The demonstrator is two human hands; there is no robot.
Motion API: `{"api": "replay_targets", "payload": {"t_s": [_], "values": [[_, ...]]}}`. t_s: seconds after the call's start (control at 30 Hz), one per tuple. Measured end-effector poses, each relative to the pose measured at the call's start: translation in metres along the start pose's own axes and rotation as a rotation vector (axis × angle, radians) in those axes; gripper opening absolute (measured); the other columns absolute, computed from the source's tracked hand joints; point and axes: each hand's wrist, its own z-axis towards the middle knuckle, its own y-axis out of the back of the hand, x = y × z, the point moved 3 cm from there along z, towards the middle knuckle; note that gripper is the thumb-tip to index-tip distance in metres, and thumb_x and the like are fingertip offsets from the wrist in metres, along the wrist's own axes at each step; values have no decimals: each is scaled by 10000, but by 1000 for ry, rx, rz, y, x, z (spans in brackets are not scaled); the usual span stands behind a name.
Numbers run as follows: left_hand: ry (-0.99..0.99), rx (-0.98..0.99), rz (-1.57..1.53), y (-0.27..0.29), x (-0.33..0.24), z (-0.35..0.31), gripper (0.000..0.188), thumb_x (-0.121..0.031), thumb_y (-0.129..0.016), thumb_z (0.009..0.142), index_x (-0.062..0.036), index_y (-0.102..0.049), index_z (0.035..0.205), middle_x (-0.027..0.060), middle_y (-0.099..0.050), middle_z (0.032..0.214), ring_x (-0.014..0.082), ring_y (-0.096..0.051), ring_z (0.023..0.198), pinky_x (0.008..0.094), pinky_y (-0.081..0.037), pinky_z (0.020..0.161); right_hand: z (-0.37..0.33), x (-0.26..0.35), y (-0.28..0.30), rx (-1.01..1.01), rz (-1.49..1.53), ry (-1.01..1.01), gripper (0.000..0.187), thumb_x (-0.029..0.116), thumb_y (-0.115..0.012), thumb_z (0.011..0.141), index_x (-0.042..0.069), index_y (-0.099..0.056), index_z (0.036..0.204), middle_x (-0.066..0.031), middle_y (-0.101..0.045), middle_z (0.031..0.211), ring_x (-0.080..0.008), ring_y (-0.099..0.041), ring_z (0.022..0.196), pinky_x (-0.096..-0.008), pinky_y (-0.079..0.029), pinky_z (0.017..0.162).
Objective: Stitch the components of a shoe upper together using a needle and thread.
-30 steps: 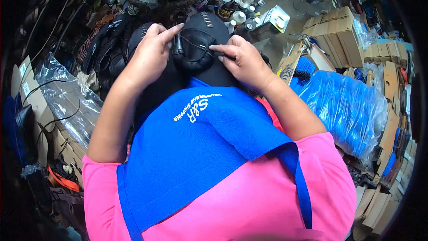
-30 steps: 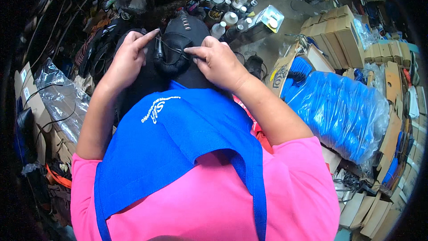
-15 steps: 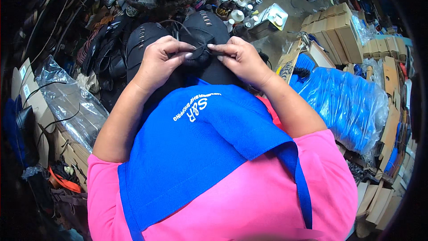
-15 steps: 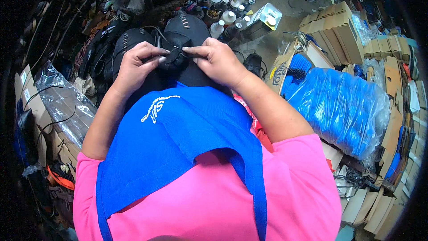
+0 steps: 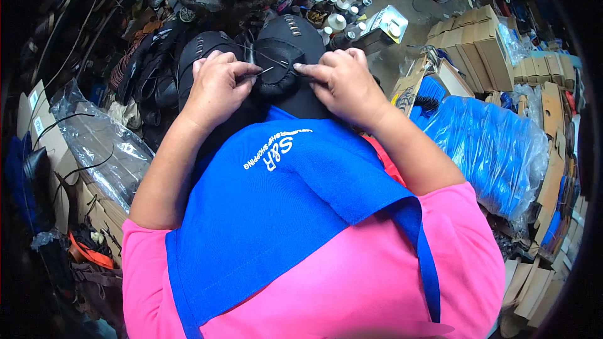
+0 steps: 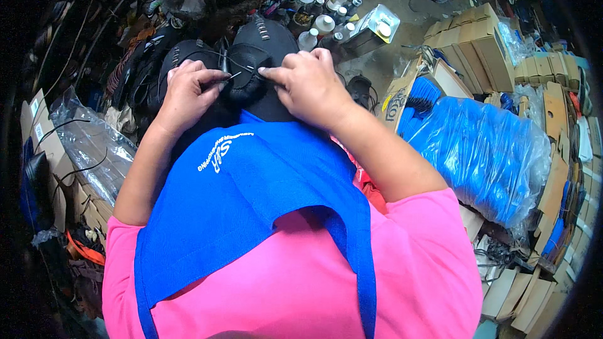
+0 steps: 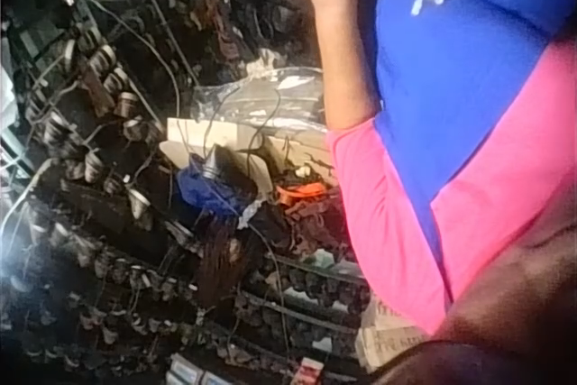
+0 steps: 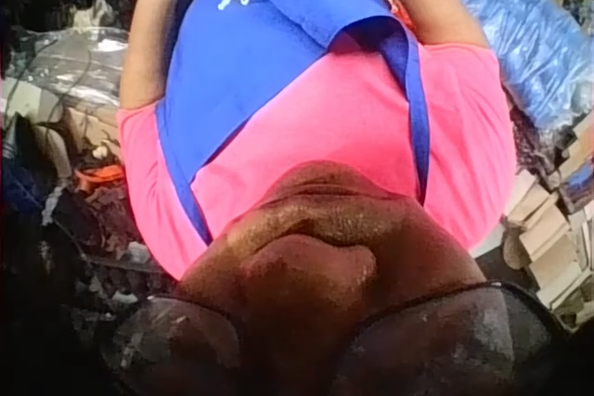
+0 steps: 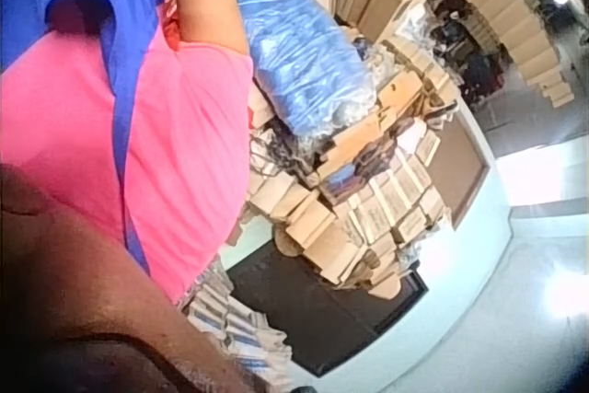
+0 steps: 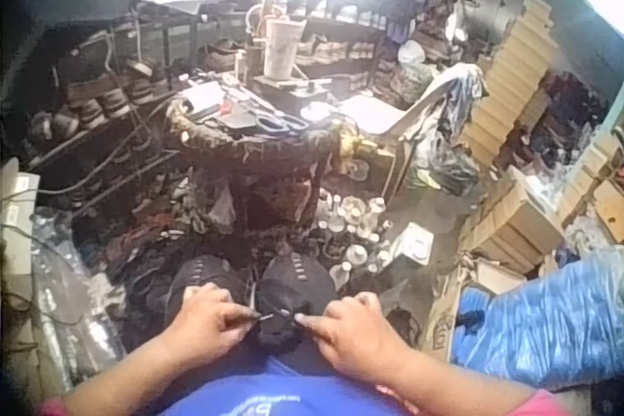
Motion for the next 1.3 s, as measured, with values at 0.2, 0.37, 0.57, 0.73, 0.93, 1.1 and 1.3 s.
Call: {"api": "replay_targets", "payload": {"t_s": [0.2, 0.37, 0.57, 0.73, 0.93, 1.1, 1.3], "values": [[46, 5, -170, -4, 2, 4, 183, -88, -680, 744, -119, -716, 921, 34, -530, 697, 222, -523, 769, 347, -389, 726, -2, -2, -6, -90, 26, 17, 345, 100, -638, 751, 159, -672, 1089, -54, -548, 780, -225, -556, 763, -361, -399, 761], [96, -43, -389, -2, 3, 5, 222, -66, -686, 732, -109, -702, 949, 46, -532, 700, 216, -520, 748, 337, -404, 685, 2, -25, -15, 28, 511, -197, 313, 130, -643, 745, 225, -708, 1035, -76, -571, 741, -256, -590, 732, -379, -454, 677], [-54, -133, 71, -2, -2, 1, 229, -29, -653, 783, -95, -694, 999, 40, -518, 744, 155, -496, 742, 261, -413, 704, 4, -20, -10, 53, 326, -132, 343, 103, -641, 751, 216, -696, 1071, -104, -575, 767, -267, -597, 761, -340, -486, 718], [22, -32, -505, -9, 2, 7, 219, -5, -645, 788, -108, -708, 970, 24, -478, 798, 187, -484, 768, 275, -414, 741, 7, -34, -15, 120, 554, -219, 331, 73, -613, 775, 196, -697, 1072, -84, -569, 805, -227, -578, 806, -307, -461, 774], [-34, -1, -258, -14, 4, 15, 214, -4, -656, 774, -121, -711, 945, 42, -489, 794, 199, -487, 800, 296, -415, 724, 20, -48, -17, 275, 700, -173, 295, 35, -577, 822, 135, -691, 1076, -29, -533, 890, -150, -505, 904, -271, -404, 853], [-20, -11, -233, -15, 5, 16, 171, -81, -681, 758, -163, -724, 902, 43, -528, 772, 238, -516, 817, 353, -423, 731, 27, -47, -14, 312, 707, -180, 274, 48, -580, 827, 127, -699, 1061, -23, -518, 885, -148, -493, 895, -265, -398, 846], [11, 56, -299, -21, 8, 24, 152, -78, -681, 750, -131, -720, 888, 57, -522, 717, 237, -530, 786, 344, -432, 707, 27, -55, -20, 350, 817, -184, 267, 82, -600, 825, 106, -697, 1072, -17, -519, 876, -139, -487, 898, -268, -397, 845]]}}
